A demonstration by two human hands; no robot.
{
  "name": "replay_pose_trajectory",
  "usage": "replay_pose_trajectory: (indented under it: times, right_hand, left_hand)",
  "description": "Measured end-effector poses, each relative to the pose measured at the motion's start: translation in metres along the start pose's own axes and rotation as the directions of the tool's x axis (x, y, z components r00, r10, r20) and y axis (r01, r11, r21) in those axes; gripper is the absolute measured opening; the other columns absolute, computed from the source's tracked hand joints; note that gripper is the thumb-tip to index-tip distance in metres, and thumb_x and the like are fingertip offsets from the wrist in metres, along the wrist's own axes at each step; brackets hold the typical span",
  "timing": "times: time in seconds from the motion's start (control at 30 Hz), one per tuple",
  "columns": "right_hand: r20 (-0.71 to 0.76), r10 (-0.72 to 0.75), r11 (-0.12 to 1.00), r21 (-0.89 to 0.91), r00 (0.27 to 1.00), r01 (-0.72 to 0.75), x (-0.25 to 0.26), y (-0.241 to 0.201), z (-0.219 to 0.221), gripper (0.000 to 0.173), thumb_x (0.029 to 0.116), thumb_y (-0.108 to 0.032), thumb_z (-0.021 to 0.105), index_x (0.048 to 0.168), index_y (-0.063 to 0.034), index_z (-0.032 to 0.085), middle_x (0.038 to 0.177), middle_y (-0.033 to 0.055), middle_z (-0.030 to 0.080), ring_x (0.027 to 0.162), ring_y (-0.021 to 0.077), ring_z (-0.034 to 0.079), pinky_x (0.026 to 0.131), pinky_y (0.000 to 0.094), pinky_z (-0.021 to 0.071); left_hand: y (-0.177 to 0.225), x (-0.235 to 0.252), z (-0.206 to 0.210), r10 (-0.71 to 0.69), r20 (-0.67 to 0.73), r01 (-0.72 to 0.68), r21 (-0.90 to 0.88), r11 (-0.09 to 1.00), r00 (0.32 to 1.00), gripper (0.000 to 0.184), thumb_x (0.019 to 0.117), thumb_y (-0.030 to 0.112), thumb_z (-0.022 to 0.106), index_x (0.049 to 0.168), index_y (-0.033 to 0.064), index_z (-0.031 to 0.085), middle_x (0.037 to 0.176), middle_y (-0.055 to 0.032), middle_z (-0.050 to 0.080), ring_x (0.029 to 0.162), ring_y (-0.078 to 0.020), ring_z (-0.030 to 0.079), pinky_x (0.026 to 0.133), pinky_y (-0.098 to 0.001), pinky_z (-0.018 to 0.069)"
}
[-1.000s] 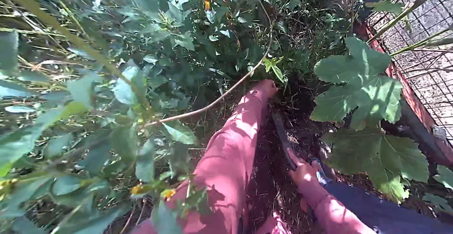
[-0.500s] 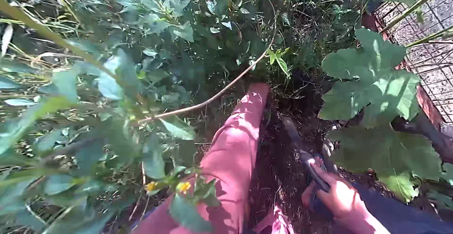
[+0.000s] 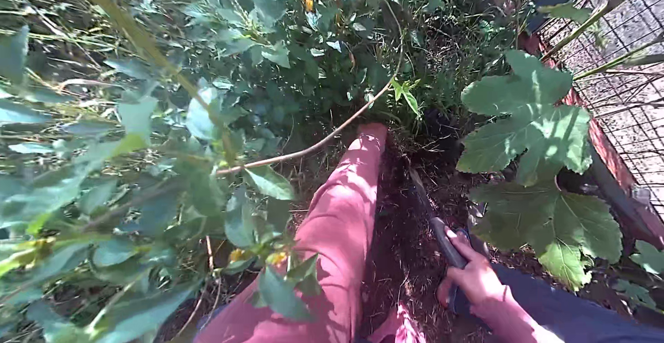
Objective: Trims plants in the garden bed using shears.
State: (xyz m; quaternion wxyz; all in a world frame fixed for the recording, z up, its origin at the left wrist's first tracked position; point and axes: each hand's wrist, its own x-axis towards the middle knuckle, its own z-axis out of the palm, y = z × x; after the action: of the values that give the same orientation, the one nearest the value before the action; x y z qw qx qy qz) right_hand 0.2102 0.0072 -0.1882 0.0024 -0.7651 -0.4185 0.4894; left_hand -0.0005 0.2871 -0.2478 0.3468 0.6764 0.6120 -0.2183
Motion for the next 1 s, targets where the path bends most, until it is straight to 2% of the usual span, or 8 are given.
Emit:
replay_pose_trajectory:
  times: [0.13,0.27,0.4,0.5,0.57,0.8,0.9,1.0]
  right_hand:
    - [0.052,0.007,0.896,-0.445,0.999,0.017,0.016,-0.021,0.001,0.081,0.0883,-0.022,0.069,0.159,-0.0432,0.037,0.143,0.0105,0.062,0.129,0.0336,0.06,0.104,0.0598,0.0494]
    - [0.054,0.032,0.871,-0.491,0.998,-0.001,0.117,-0.034,0.044,0.089,0.0921,-0.027,0.07,0.16,-0.0562,0.02,0.127,0.019,0.069,0.109,0.0419,0.069,0.09,0.067,0.0533]
    - [0.061,-0.048,0.998,0.04,0.997,0.046,0.125,-0.011,0.052,0.095,0.0812,-0.006,0.077,0.157,-0.048,0.037,0.131,0.0191,0.066,0.104,0.0377,0.068,0.083,0.0619,0.0558]
    - [0.097,-0.131,0.85,0.523,0.987,0.061,0.107,-0.004,0.02,0.081,0.09,0.003,0.063,0.161,-0.0266,0.036,0.097,0.0113,0.067,0.065,0.0189,0.061,0.052,0.0349,0.0519]
    - [0.142,-0.14,0.827,0.561,0.98,0.037,0.082,0.0,0.007,0.08,0.0905,0.001,0.057,0.163,-0.0236,0.031,0.093,0.0103,0.065,0.061,0.0164,0.059,0.049,0.0304,0.0494]
    - [0.076,-0.053,0.998,-0.015,0.996,0.054,-0.003,-0.005,-0.015,0.084,0.0789,-0.012,0.072,0.156,-0.0301,0.045,0.141,0.0131,0.06,0.119,0.0255,0.064,0.097,0.0511,0.0546]
    - [0.056,-0.065,0.97,-0.231,0.996,0.077,-0.043,0.0,-0.026,0.081,0.0835,-0.019,0.068,0.157,-0.041,0.043,0.143,0.004,0.062,0.122,0.0217,0.065,0.101,0.0535,0.0542]
    - [0.085,-0.139,0.884,-0.439,0.987,0.162,-0.069,0.004,-0.027,0.074,0.0884,-0.021,0.066,0.158,-0.0338,0.043,0.14,0.0107,0.064,0.125,0.0315,0.063,0.103,0.0589,0.0498]
  left_hand:
    - [0.0,0.056,0.031,-0.002,-0.151,0.005,0.021,1.0,0.988,0.03,0.0927,0.021,0.071,0.116,0.0029,0.072,0.127,-0.0228,0.068,0.12,-0.0443,0.063,0.098,-0.0691,0.048]
    - [0.009,0.044,0.029,-0.013,-0.115,0.015,0.017,1.0,0.993,0.034,0.0913,0.024,0.073,0.114,-0.0006,0.072,0.125,-0.0244,0.068,0.119,-0.0446,0.063,0.096,-0.0692,0.049]
    - [0.003,0.043,0.033,0.016,-0.131,-0.015,0.009,1.0,0.991,0.032,0.0938,0.024,0.07,0.115,-0.0001,0.072,0.126,-0.0251,0.068,0.12,-0.0465,0.063,0.096,-0.0709,0.0488]
    - [0.006,0.018,0.013,0.051,-0.119,-0.054,-0.018,0.998,0.992,0.031,0.098,0.023,0.064,0.12,0.0008,0.071,0.128,-0.0248,0.067,0.122,-0.0452,0.063,0.099,-0.0689,0.0489]
    - [0.007,-0.015,-0.007,0.057,-0.012,-0.057,-0.002,0.998,0.998,0.034,0.1028,0.016,0.056,0.131,0.0011,0.065,0.138,-0.0255,0.062,0.13,-0.0454,0.058,0.104,-0.0679,0.0451]
    - [-0.045,-0.012,0.022,0.063,-0.208,-0.074,-0.045,0.996,0.976,0.034,0.0985,0.021,0.063,0.13,0.0087,0.065,0.133,-0.0194,0.065,0.123,-0.0413,0.063,0.097,-0.0673,0.0509]
    - [-0.067,-0.008,0.026,-0.039,-0.202,-0.015,-0.261,0.965,0.979,0.039,0.1031,0.018,0.056,0.138,0.0019,0.059,0.142,-0.0249,0.059,0.134,-0.0437,0.055,0.107,-0.0666,0.0443]
    - [-0.108,-0.031,0.051,-0.109,-0.335,0.013,-0.276,0.961,0.936,0.045,0.0999,0.014,0.062,0.143,0.0059,0.055,0.14,-0.0258,0.06,0.129,-0.0463,0.058,0.103,-0.0682,0.046]
